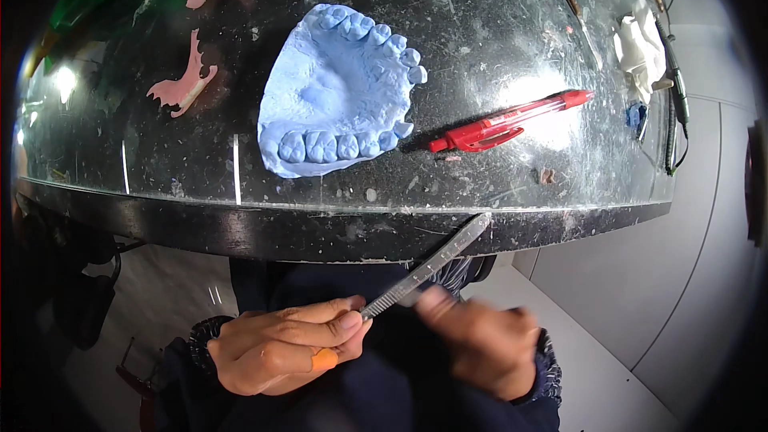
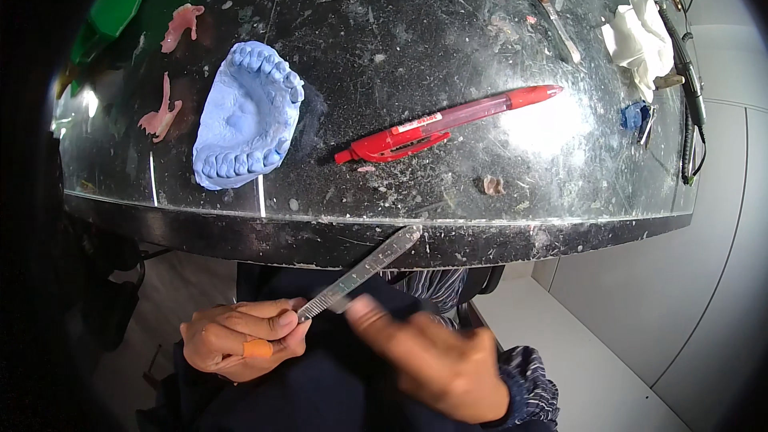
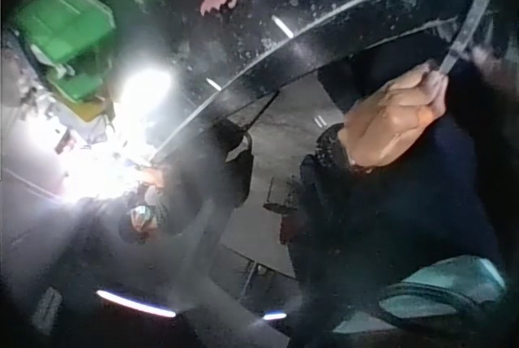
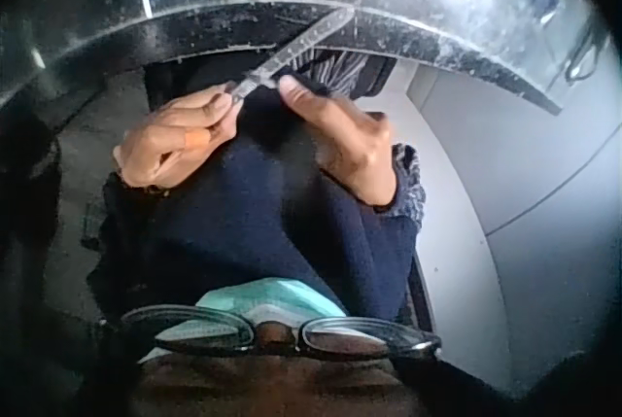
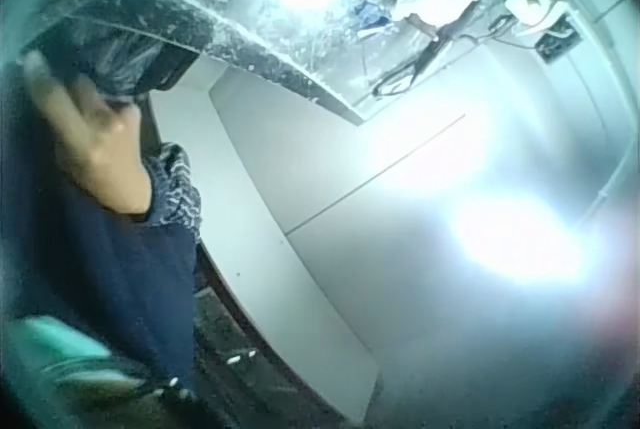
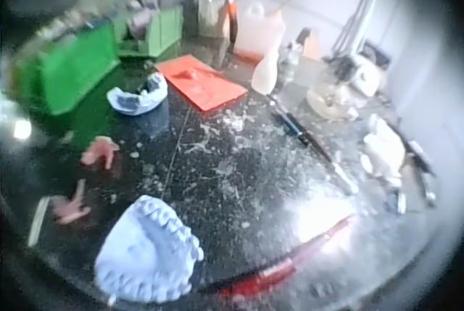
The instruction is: The person holds a blue dental mold and a pink denture base, then uses a metal file to shape and smooth a small white dental component by hand.
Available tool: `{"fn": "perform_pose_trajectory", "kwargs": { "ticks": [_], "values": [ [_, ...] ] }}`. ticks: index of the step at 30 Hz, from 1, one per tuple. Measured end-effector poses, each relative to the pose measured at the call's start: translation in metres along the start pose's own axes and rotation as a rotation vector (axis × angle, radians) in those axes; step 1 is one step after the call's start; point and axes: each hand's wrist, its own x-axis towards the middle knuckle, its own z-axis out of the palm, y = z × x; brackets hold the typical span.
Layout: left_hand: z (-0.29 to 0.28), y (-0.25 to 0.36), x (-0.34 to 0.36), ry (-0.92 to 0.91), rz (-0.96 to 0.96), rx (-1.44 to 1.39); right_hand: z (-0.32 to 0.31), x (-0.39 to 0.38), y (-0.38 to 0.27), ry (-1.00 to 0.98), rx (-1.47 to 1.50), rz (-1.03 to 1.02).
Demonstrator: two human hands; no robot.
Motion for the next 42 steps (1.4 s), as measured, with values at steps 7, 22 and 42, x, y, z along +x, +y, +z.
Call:
{"fn": "perform_pose_trajectory", "kwargs": {
  "ticks": [7,22,42],
  "values": [
    [-0.002,0.003,0.001,-0.033,-0.067,-0.003,-0.011,0.017,0.006,0.086,0.008,0.195],
    [-0.001,-0.002,-0.002,-0.011,-0.006,-0.03,-0.018,0.011,0.014,0.062,-0.006,0.144],
    [-0.021,0.018,0.021,0.293,-0.47,-0.184,-0.059,0.064,0.024,0.321,-0.133,0.021]
  ]
}}
